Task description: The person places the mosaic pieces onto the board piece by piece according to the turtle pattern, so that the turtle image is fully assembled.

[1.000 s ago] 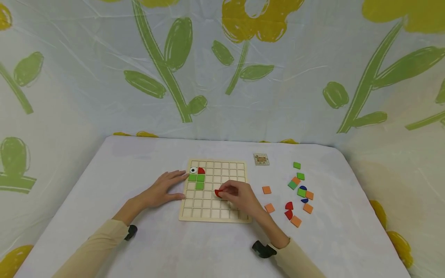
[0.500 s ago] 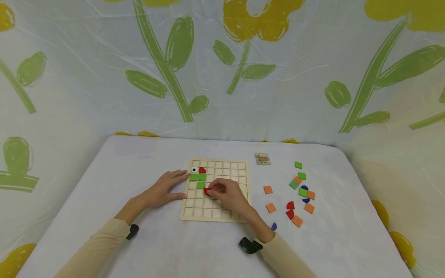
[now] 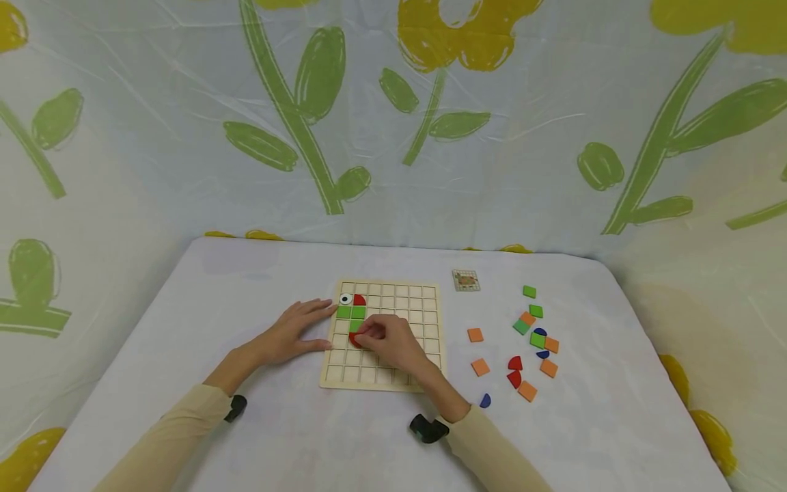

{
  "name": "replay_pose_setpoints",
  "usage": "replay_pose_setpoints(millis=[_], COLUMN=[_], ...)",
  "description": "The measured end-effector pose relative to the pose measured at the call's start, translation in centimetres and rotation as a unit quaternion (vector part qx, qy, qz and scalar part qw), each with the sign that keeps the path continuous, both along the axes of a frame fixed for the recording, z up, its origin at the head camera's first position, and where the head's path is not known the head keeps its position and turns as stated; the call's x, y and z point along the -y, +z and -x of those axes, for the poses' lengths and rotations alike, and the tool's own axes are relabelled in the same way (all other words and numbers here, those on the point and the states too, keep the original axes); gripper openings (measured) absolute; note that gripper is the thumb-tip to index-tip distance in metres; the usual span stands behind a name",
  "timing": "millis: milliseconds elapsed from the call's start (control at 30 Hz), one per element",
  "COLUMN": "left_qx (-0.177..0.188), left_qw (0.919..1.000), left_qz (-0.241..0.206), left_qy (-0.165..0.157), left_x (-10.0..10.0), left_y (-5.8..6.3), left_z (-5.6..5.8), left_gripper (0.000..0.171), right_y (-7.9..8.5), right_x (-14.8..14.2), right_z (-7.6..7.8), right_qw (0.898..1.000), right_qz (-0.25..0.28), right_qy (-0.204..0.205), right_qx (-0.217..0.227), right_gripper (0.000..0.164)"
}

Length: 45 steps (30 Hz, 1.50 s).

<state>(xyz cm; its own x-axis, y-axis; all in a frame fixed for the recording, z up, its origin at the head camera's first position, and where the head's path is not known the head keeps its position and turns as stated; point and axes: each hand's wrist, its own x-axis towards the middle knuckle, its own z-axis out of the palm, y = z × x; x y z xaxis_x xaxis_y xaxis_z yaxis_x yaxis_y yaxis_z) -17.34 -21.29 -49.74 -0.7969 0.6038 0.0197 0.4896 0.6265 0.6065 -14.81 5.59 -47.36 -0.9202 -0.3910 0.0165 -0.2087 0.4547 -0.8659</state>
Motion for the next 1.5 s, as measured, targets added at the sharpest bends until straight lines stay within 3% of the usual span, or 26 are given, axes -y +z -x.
replay_pose_setpoints(millis=[667,1100,1500], left_qx=[0.002,0.003,0.003], left_qw=[1.0000,1.0000,1.0000], left_qz=[0.000,-0.005,-0.006], left_qy=[0.002,0.001,0.001], left_x=[0.1,0.1,0.0], left_y=[-0.1,0.0,-0.2], left_z=[0.1,0.0,0.1], left_gripper=[0.077,0.077,0.077], right_y=[0.5,0.4,0.4], right_x=[0.8,1.2,1.2], right_z=[0.4,0.3,0.0], right_qw=[0.999,0.998,0.998], right_qz=[-0.043,-0.062,-0.048], right_qy=[0.017,-0.009,-0.026], right_qx=[-0.010,-0.008,-0.017], right_gripper=[0.007,0.008,0.007])
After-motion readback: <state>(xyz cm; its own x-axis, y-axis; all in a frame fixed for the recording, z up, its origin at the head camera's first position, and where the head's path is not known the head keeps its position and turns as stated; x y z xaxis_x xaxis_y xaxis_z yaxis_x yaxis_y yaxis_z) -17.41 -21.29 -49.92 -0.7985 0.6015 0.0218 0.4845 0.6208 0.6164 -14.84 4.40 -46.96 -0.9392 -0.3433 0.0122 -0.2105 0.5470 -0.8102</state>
